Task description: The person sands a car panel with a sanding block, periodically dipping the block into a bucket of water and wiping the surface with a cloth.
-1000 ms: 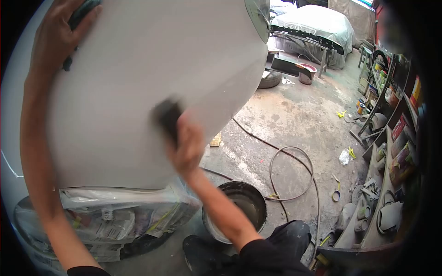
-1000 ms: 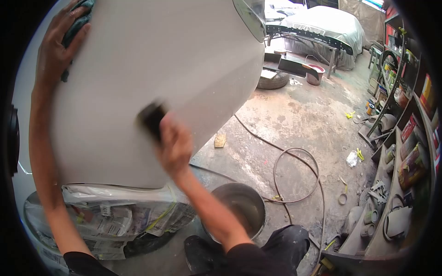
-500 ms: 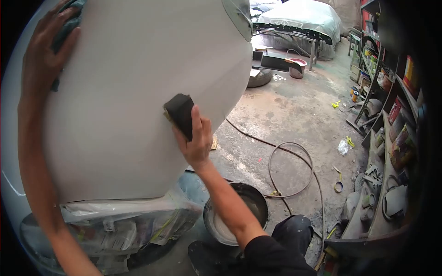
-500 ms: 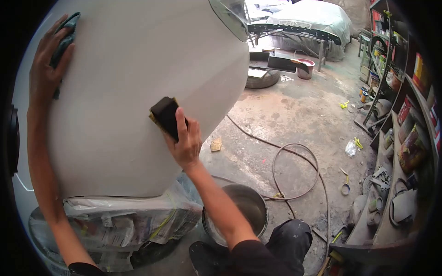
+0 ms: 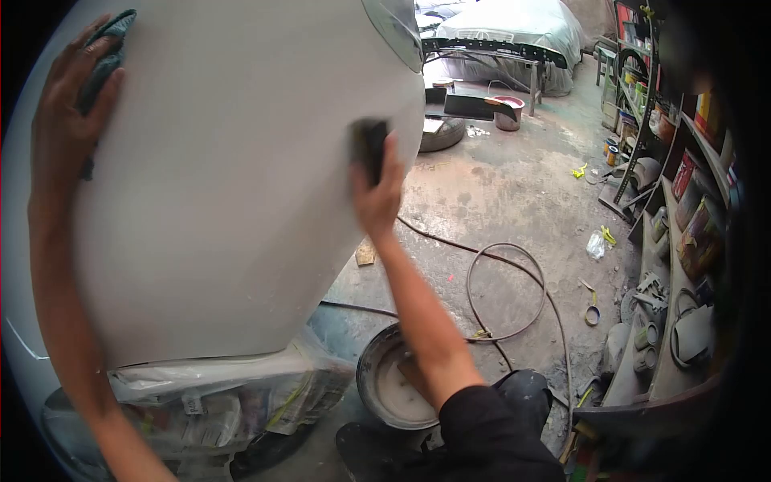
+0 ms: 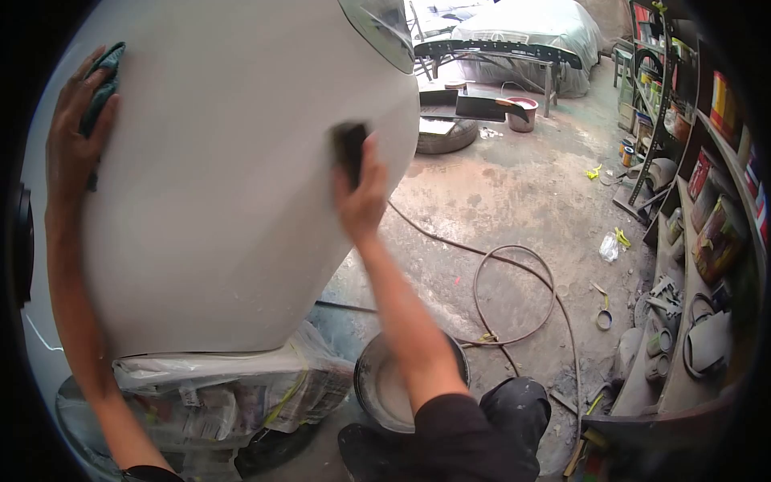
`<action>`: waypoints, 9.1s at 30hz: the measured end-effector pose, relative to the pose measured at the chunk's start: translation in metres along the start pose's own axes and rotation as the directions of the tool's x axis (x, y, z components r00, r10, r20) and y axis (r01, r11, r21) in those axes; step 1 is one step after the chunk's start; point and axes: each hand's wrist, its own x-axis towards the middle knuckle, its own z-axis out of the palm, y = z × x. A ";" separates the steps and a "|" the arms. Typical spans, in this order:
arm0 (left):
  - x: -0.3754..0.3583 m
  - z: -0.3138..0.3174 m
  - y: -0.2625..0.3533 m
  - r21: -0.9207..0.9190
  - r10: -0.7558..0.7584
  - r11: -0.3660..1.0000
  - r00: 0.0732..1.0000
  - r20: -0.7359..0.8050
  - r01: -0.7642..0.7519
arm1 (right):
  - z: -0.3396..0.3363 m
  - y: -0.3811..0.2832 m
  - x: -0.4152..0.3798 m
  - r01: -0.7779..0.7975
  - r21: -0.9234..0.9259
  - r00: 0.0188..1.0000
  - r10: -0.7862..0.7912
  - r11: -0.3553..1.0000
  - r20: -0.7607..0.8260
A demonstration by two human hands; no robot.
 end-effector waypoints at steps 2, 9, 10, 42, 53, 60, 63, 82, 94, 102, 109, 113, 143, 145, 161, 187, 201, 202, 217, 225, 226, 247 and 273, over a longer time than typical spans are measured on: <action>-0.003 0.004 -0.002 0.009 -0.012 1.000 1.000 0.005 0.012 | 0.010 0.060 0.069 -0.147 -0.031 0.988 0.145 0.989 -0.053; 0.000 0.000 0.003 0.069 -0.058 0.996 0.998 0.027 0.056 | -0.003 -0.030 -0.033 -0.083 0.075 0.996 0.080 0.994 0.047; -0.001 0.000 0.002 0.066 -0.030 0.997 0.999 0.011 0.030 | -0.007 -0.029 -0.041 -0.041 0.097 0.997 0.034 0.994 0.076; -0.001 -0.001 -0.001 0.030 0.022 0.999 1.000 -0.020 -0.021 | -0.006 -0.064 -0.135 0.209 0.089 0.976 -0.213 0.974 0.035; -0.009 0.003 -0.010 -0.006 -0.062 0.998 0.998 0.018 0.063 | -0.014 -0.061 -0.167 0.055 0.125 0.997 -0.061 0.991 0.047; -0.012 0.008 -0.012 -0.076 -0.131 0.988 0.989 0.063 0.135 | 0.007 0.045 -0.014 -0.375 0.159 0.911 0.395 0.913 -0.115; -0.009 0.009 -0.009 -0.063 -0.092 0.994 0.996 0.017 0.093 | 0.001 -0.016 -0.080 -0.180 0.034 0.980 0.182 0.983 -0.086; -0.014 0.009 -0.005 -0.030 -0.027 0.999 0.999 0.029 0.028 | -0.006 -0.041 -0.154 -0.079 0.083 0.997 0.079 0.993 0.004; 0.014 0.021 -0.013 -0.008 0.264 0.963 0.948 -0.181 -0.269 | -0.007 -0.029 -0.151 -0.175 0.025 0.984 0.176 0.984 -0.027; 0.018 -0.007 -0.008 -0.031 0.113 0.993 0.986 0.120 -0.110 | 0.005 0.045 -0.086 -0.490 0.174 0.860 0.507 0.854 -0.062; 0.013 -0.001 -0.001 -0.024 0.292 0.956 0.955 -0.058 -0.294 | 0.001 0.006 -0.136 -0.261 0.051 0.963 0.264 0.964 -0.062; 0.015 -0.003 -0.001 -0.027 0.217 0.976 0.976 0.029 -0.216 | 0.005 0.129 -0.020 -0.557 0.373 0.805 0.593 0.742 0.022; -0.204 0.100 0.465 -0.752 0.438 0.628 0.708 0.555 0.201 | -0.191 0.069 -0.152 -0.829 0.499 0.273 0.962 0.251 -0.029; -0.222 0.053 0.499 -0.760 0.436 0.453 0.627 0.645 0.466 | -0.200 0.080 -0.149 -0.828 0.516 0.280 0.959 0.220 0.041; -0.132 0.094 0.369 -0.206 0.355 0.913 0.441 0.824 -0.352 | -0.194 0.060 -0.170 -0.455 0.488 0.094 0.505 -0.745 0.858; -0.066 -0.016 0.172 -0.177 0.264 0.962 0.554 0.789 -0.206 | -0.053 -0.028 -0.126 -0.494 0.235 0.869 0.473 0.837 0.144; 0.003 -0.013 0.056 0.112 0.328 0.903 0.834 0.444 -0.415 | -0.008 0.032 -0.052 -0.466 0.105 0.878 0.474 0.878 -0.064; 0.003 -0.011 0.053 0.110 0.343 0.897 0.832 0.436 -0.428 | -0.009 0.036 -0.038 -0.502 0.154 0.856 0.514 0.851 -0.050; 0.004 -0.008 0.042 0.079 0.439 0.856 0.801 0.406 -0.510 | -0.005 0.025 -0.099 -0.552 0.218 0.820 0.571 0.805 -0.029; -0.001 -0.010 0.045 0.024 0.421 0.886 0.823 0.381 -0.464 | -0.007 -0.025 -0.188 -0.478 0.228 0.873 0.488 0.848 0.015; 0.002 -0.012 0.043 0.013 0.433 0.879 0.811 0.392 -0.476 | -0.005 -0.005 -0.150 -0.512 0.267 0.846 0.533 0.817 -0.008; 0.010 -0.009 0.043 0.027 0.470 0.848 0.773 0.426 -0.530 | -0.013 -0.062 -0.266 -0.665 0.348 0.737 0.655 0.660 0.165; 0.008 -0.008 0.043 0.035 0.459 0.849 0.770 0.444 -0.527 | -0.006 -0.049 -0.258 -0.786 0.424 0.579 0.775 0.450 0.251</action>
